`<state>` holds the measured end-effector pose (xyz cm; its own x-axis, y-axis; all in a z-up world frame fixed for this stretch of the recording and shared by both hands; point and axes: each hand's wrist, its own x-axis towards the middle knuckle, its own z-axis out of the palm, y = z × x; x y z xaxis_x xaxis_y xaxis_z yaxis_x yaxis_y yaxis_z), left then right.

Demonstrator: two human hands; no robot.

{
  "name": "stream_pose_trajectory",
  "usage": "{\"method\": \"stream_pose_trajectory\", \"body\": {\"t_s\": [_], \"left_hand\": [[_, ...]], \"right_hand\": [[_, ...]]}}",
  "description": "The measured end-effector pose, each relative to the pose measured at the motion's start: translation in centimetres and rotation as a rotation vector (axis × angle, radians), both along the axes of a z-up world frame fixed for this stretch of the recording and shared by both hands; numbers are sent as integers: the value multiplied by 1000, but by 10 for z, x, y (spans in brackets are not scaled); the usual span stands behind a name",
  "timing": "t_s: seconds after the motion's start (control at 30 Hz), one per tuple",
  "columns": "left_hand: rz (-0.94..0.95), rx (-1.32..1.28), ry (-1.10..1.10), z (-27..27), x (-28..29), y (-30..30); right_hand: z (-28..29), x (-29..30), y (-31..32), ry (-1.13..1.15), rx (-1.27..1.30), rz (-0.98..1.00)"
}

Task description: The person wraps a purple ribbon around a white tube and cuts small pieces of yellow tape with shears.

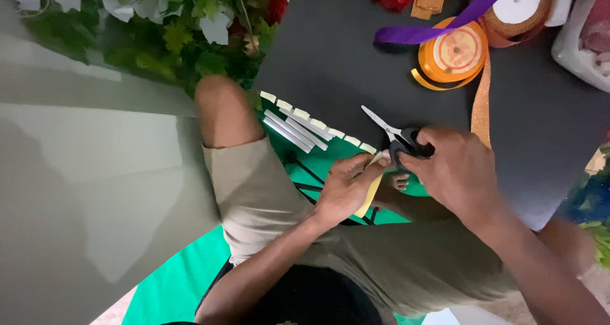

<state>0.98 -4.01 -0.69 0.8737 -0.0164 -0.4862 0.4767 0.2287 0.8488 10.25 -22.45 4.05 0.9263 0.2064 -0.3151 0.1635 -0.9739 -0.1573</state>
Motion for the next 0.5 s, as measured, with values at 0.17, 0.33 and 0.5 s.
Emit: {"method": "stream_pose_trajectory", "body": {"t_s": [0.17, 0.33, 0.5], "left_hand": [[-24, 52, 74, 27, 8, 5], [-115, 83, 25, 19, 3, 10], [-111, 86, 69, 7, -7, 10]], "right_hand": [[2, -1, -3, 80, 16, -59], [-8, 0, -14, 25, 149, 47], [-14, 2, -20, -28, 212, 131]]}}
